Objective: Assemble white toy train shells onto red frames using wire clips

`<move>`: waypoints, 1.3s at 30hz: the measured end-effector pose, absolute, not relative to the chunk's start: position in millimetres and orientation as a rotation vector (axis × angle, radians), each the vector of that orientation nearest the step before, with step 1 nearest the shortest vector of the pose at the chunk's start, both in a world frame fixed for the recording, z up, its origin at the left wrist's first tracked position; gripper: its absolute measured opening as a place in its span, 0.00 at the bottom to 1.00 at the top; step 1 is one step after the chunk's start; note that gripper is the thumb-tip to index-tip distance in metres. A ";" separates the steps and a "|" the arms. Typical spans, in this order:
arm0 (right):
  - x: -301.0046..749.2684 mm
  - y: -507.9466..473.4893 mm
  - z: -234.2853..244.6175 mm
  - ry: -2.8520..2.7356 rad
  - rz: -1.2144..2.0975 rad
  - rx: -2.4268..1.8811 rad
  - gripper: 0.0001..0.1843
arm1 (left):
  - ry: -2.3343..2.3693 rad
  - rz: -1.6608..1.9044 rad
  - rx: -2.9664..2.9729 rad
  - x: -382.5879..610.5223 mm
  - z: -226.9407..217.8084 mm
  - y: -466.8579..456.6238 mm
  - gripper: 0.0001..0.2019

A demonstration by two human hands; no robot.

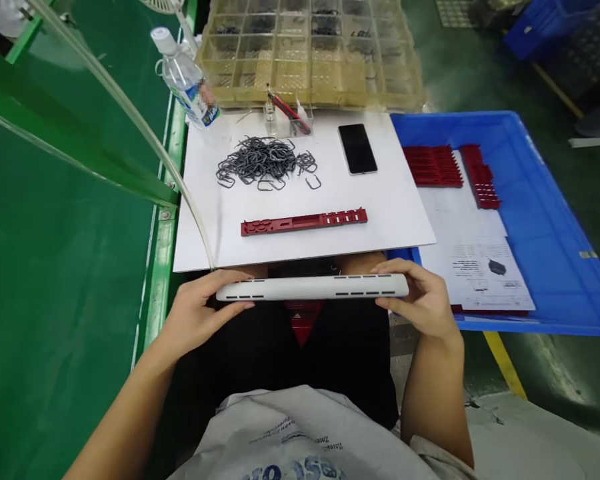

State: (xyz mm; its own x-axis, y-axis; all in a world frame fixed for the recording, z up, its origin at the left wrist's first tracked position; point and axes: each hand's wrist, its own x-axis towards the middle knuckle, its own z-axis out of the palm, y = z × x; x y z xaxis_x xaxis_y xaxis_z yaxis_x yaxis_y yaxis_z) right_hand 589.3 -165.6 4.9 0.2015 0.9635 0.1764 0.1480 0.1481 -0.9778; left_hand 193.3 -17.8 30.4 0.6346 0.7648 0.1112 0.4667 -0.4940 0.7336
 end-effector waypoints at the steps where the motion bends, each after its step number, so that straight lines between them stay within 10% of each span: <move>1: 594.8 -156.9 12.0 -1.265 0.820 -1.319 0.20 | 0.959 0.563 2.266 197.7 36.8 -10.9 0.18; 39: 680.6 -13.8 2.9 -1.881 0.686 -1.577 0.18 | 1.284 -0.136 2.847 279.6 51.8 74.7 0.27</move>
State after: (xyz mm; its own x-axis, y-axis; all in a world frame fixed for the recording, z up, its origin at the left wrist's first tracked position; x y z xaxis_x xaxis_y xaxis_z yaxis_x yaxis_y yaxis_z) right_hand 680.6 -13.8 2.9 -0.1288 0.9858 0.1076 0.6848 0.1669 -0.7094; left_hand 279.6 74.7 51.8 0.6589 0.7473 -0.0855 0.7487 -0.6626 -0.0216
